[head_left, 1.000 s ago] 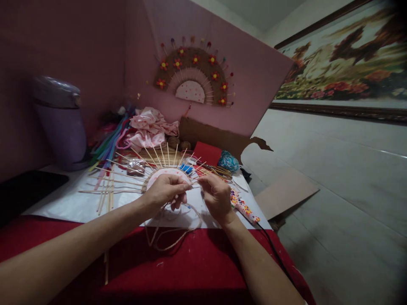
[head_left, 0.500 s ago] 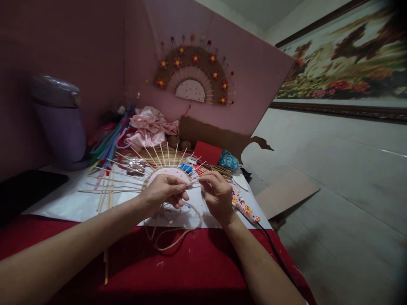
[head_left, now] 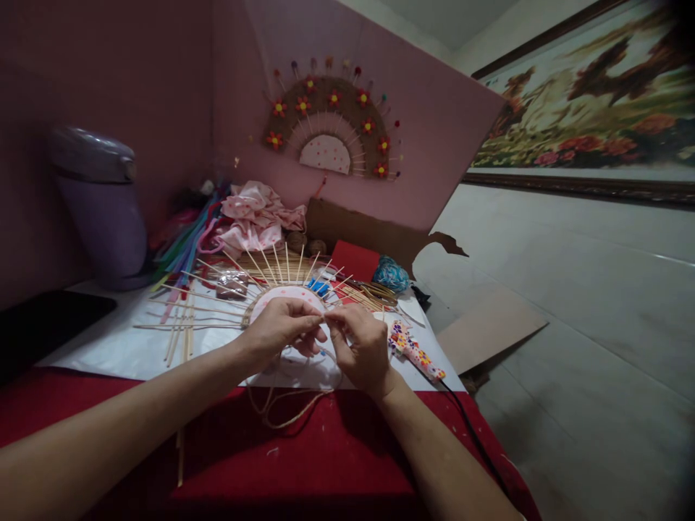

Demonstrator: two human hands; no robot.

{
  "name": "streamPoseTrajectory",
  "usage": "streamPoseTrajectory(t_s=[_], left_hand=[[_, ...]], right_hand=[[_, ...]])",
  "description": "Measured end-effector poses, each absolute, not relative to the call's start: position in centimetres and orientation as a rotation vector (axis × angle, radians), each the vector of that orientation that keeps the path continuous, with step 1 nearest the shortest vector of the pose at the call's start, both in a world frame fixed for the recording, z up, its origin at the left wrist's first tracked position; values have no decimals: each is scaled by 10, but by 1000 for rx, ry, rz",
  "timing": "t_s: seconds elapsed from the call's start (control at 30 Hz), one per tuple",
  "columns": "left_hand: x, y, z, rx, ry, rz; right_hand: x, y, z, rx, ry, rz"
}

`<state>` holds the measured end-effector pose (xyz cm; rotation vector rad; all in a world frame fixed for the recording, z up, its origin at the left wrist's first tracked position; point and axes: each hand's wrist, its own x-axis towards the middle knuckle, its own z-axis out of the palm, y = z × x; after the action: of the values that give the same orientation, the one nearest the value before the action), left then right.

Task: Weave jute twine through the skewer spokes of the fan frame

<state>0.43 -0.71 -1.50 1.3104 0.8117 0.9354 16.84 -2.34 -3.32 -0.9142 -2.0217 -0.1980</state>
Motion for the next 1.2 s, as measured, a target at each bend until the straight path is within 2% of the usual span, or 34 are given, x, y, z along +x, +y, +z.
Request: streamPoseTrajectory(t_s=[0.7,1.0,1.2], left_hand=[[11,-9,-23,1401,772,1040],[10,-12,-15,1225,809,1002],[9,-11,-17,1235,820,995]], right_hand=[[161,-19,-41,-966,-1982,-161],[167,-10,-41,-1173,-1563,60],[169,-17,-39,-1101,-1592,42]])
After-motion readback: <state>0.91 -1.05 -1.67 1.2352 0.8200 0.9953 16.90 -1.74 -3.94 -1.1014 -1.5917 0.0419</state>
